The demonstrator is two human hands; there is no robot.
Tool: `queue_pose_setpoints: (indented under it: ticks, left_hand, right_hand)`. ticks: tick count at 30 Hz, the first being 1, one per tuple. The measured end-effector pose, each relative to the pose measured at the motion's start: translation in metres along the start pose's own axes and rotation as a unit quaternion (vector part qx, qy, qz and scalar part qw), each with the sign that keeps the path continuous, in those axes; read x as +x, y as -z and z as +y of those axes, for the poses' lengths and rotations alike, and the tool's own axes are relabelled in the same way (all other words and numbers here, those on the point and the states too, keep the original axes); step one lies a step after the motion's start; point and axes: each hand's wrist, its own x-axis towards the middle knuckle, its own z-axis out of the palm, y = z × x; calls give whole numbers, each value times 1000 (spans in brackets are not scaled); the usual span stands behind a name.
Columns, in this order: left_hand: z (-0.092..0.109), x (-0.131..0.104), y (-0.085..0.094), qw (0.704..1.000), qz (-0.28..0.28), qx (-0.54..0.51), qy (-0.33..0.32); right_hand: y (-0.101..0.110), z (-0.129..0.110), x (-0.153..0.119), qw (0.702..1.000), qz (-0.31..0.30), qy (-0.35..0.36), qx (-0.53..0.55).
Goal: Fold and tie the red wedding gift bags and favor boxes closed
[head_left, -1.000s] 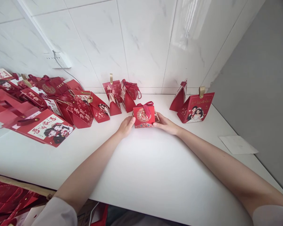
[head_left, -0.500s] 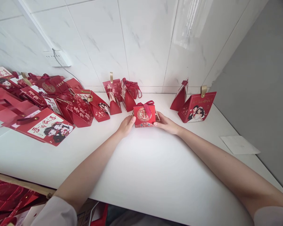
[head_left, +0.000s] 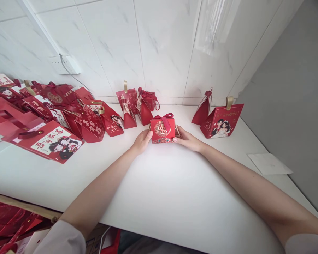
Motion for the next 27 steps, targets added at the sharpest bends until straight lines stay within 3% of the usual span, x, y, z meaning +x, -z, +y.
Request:
queue_pose_setpoints:
  ticks: [23, 25, 27]
  left_hand:
    - [-3, 0, -2, 1000, -14, -19, -12]
    - [0, 0, -3, 999, 21, -26, -24]
    - [10, -2, 0, 990, 128, -36, -36]
  right_hand:
    - [0, 0, 0, 1000, 11, -2, 0]
    - [0, 0, 1, 1000, 16, -6, 6]
    - [0, 0, 1, 1000, 20, -7, 12]
